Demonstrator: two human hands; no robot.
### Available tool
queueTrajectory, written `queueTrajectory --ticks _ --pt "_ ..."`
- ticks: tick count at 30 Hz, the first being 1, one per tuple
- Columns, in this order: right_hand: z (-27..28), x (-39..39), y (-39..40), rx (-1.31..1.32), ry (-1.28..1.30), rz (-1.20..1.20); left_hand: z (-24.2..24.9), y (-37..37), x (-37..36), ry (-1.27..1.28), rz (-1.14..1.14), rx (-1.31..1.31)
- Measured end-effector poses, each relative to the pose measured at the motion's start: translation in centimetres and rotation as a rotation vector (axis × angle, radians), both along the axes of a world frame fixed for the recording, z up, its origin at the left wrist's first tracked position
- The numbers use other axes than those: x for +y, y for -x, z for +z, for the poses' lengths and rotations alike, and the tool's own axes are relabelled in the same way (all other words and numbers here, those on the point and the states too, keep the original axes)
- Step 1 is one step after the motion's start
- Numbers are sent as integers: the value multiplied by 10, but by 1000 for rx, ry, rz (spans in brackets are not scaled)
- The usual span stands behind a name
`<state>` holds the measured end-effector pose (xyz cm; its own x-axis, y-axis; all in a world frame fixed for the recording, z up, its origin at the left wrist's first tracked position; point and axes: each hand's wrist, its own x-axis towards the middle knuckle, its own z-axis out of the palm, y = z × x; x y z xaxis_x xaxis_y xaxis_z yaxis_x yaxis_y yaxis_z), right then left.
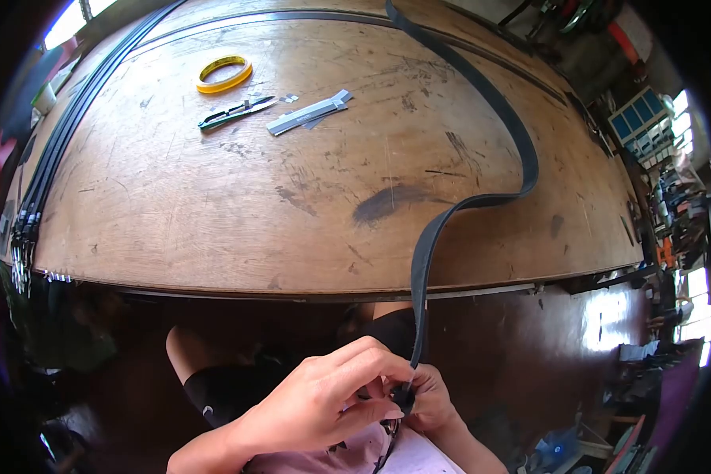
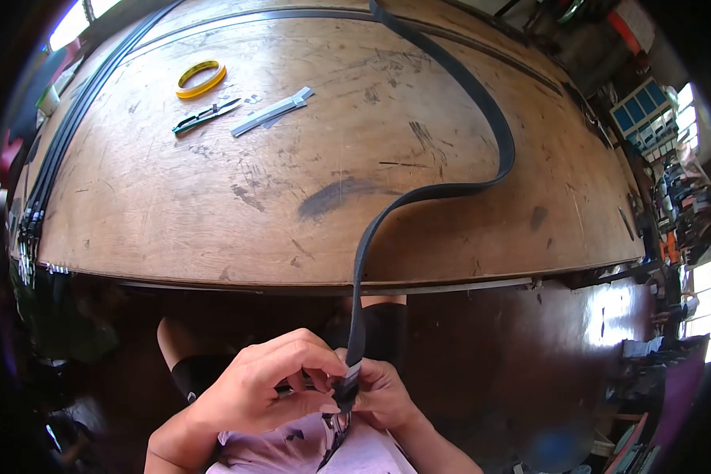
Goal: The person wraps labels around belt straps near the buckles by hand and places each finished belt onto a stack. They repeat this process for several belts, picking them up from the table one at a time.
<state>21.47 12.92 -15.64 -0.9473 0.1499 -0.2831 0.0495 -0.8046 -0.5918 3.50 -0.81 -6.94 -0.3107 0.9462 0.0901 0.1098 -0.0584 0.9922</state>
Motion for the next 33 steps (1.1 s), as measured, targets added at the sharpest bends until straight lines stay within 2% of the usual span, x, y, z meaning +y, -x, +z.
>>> queueTrajectory --ticks 5,15,17,18,19,20,22,24,25,27,28,30,33 --pt "5 -1 -1 -61 -32 18 2 5 -2 37 -22 10" --pt "35 2 10 -25 -31 37 -2 12 -12 54 -32 9" --pt "36 -1 12 1 -561 -42 -5 8 -15 96 -34 -31" --pt "41 -2 13 3 -554 -55 -7 4 -17 68 48 -105" --pt "48 -2 14 -32 -862 -51 -9 1 -18 40 129 -179" --pt "57 -2 17 -73 -1171 -47 -11 1 -17 45 114 -172" --pt "65 -7 25 -83 -1201 -108 -18 2 -15 -50 193 56" --pt "61 -9 26 -149 -1118 -139 -22 2 -14 -59 199 54" --pt "62 -10 26 -143 -1116 -143 -19 0 -12 -70 269 174" --pt "64 -10 27 -118 -1432 -242 -7 -2 -8 -73 379 461" --pt "64 -10 28 -116 -1425 -247 -4 -1 -7 -69 375 467" --pt "63 -7 29 -72 -1578 -297 -1 3 -6 -25 279 568" --pt "58 -9 29 -83 -1552 -323 -8 6 1 -50 252 491"
